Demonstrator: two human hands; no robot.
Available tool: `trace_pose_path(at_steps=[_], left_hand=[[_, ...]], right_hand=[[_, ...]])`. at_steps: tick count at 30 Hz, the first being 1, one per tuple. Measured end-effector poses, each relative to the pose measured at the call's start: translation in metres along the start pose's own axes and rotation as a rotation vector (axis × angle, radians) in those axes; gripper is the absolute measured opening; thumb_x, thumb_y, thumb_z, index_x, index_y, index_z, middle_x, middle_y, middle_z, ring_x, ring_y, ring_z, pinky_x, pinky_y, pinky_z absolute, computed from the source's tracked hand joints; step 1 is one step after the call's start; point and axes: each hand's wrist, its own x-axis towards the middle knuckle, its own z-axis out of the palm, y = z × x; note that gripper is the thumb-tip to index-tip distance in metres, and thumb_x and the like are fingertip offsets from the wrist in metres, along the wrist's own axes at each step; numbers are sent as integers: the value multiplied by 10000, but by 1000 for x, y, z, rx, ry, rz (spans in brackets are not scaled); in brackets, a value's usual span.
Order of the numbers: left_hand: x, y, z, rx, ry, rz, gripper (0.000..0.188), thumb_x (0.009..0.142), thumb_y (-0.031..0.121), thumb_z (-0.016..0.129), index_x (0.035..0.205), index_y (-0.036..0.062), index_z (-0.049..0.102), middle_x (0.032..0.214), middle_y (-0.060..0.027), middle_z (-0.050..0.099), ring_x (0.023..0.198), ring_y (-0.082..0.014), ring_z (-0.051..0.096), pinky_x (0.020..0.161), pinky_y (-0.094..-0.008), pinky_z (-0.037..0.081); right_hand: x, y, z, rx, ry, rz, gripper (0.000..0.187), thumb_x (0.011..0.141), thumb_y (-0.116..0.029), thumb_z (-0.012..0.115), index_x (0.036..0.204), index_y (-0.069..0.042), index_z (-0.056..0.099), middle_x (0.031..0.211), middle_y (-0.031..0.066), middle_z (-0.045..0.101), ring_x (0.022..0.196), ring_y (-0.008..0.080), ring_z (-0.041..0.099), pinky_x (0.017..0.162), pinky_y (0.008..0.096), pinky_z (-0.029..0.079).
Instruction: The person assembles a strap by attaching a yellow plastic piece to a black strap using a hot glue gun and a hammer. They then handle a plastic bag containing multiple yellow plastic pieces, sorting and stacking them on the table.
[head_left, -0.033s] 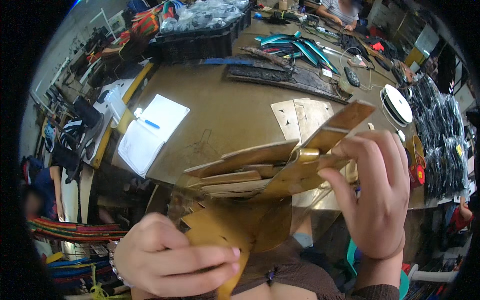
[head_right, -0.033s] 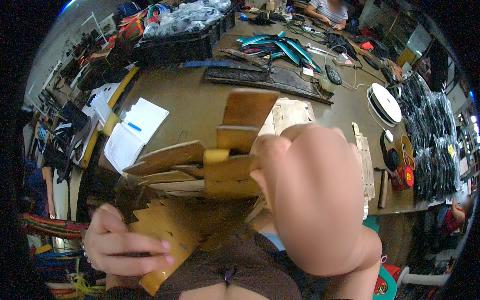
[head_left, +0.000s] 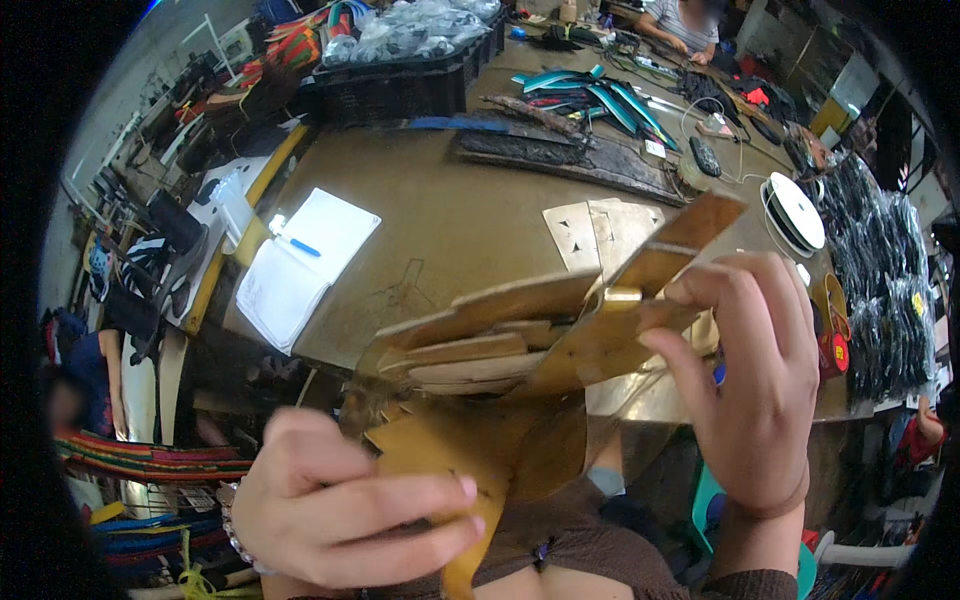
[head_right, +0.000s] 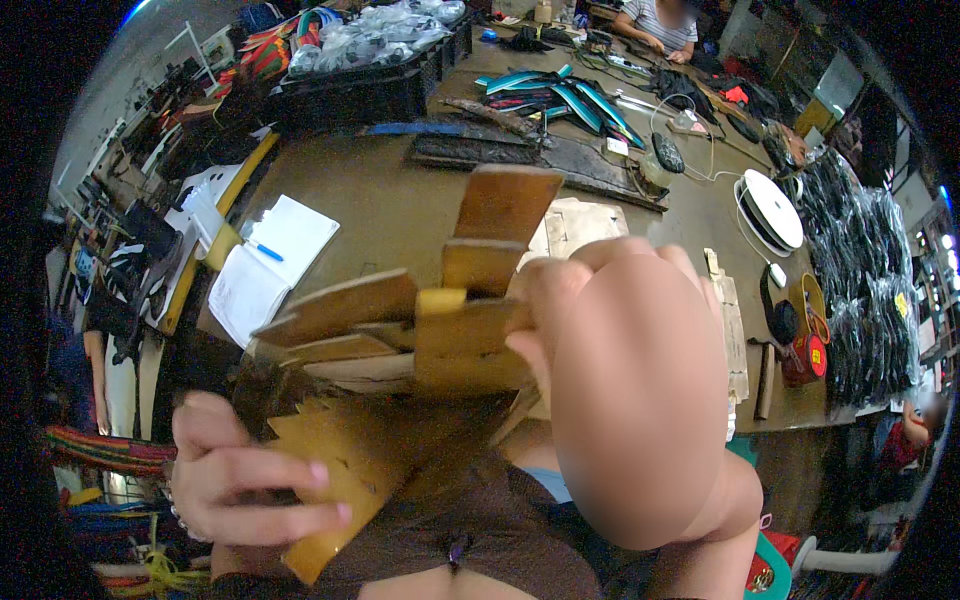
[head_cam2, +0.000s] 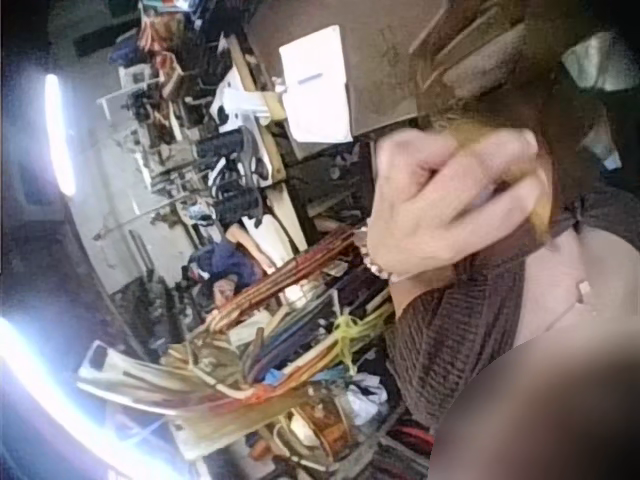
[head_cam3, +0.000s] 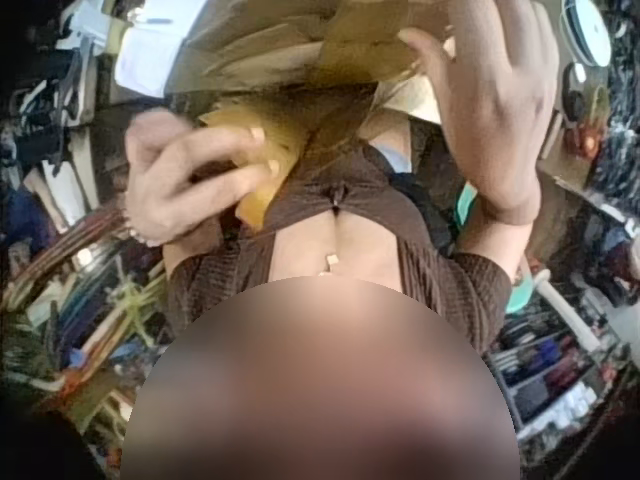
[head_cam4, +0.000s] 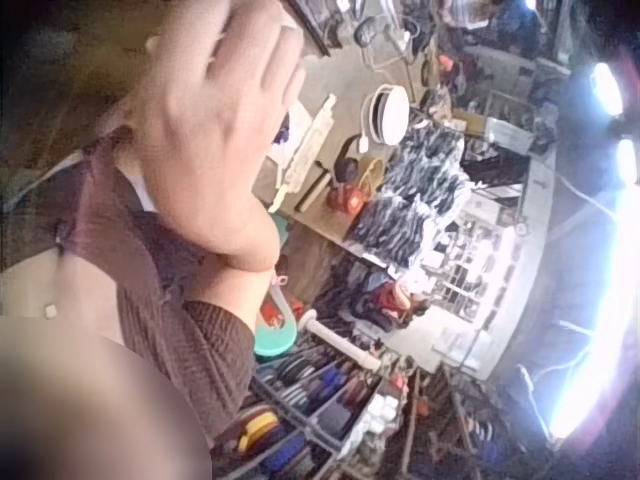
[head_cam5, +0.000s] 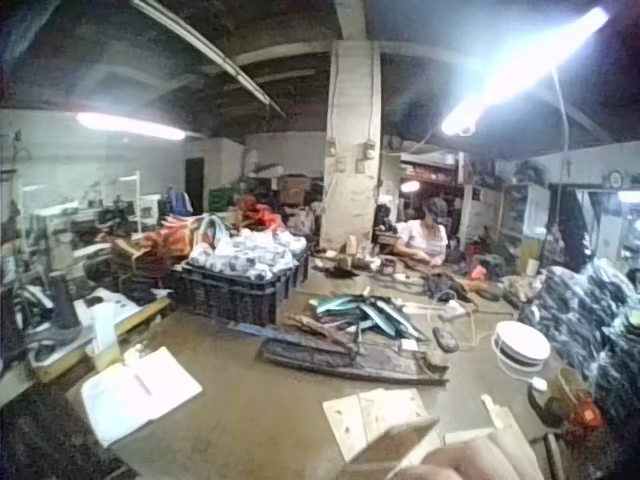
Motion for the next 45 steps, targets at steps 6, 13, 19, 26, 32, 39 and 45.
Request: trace_pose_path(at_steps=[6,13,19,26,32,39,45], left_hand=[[14,-12,24,146,30,-242,119,701,169,700,799,155,635,951,38,648,946,-197,591,1009,-442,412],[31,-20,29,121,70,-224,190,672,143,704,839,109,621,951,26,637,895,-183,571,1024,-445,405],[18,-6,38,141,133,-289,184,775,138,653,956,145,689,1055,69,663,899,-127,570,1008,-383,374],[24,-16,29,-79,-7,-225,463,624,189,788,1077,182,689,1237,0,631,1130,-267,532,1039,-472,336],[39,-43,40,-213,-37,-213,314,581,309,858,832,171,729,1371,-130,535,1383,-413,344,1123,-537,245],[20,-30,58,-348,225,-101,257,653,257,826,893,326,767,1317,-32,535,1365,-365,366,1141,-523,235],[-8,-1,64,-298,293,-35,293,642,206,858,823,385,711,1074,167,566,1194,-186,502,1162,-494,258]], right_hand=[[39,18,-10,-2,95,-86,312,631,0,794,867,4,589,847,96,601,793,212,586,723,316,467],[65,28,-23,108,317,-16,247,750,-6,745,955,-21,607,948,53,654,836,128,630,746,264,492],[0,1,-41,763,80,-20,187,939,-146,587,840,4,637,716,113,661,571,136,626,506,264,493],[-13,-15,-45,333,-297,-166,130,778,-50,701,904,-18,694,774,115,703,616,228,682,530,312,535],[11,4,-33,321,-511,-210,153,779,-121,729,873,-6,691,1056,151,608,949,306,616,750,378,493],[34,13,-31,352,-702,-178,228,886,-214,636,840,-4,711,1132,152,545,1021,322,560,893,382,475],[26,8,-25,197,-740,-176,156,733,-147,699,826,-23,712,1071,117,548,1003,291,548,869,346,479]])
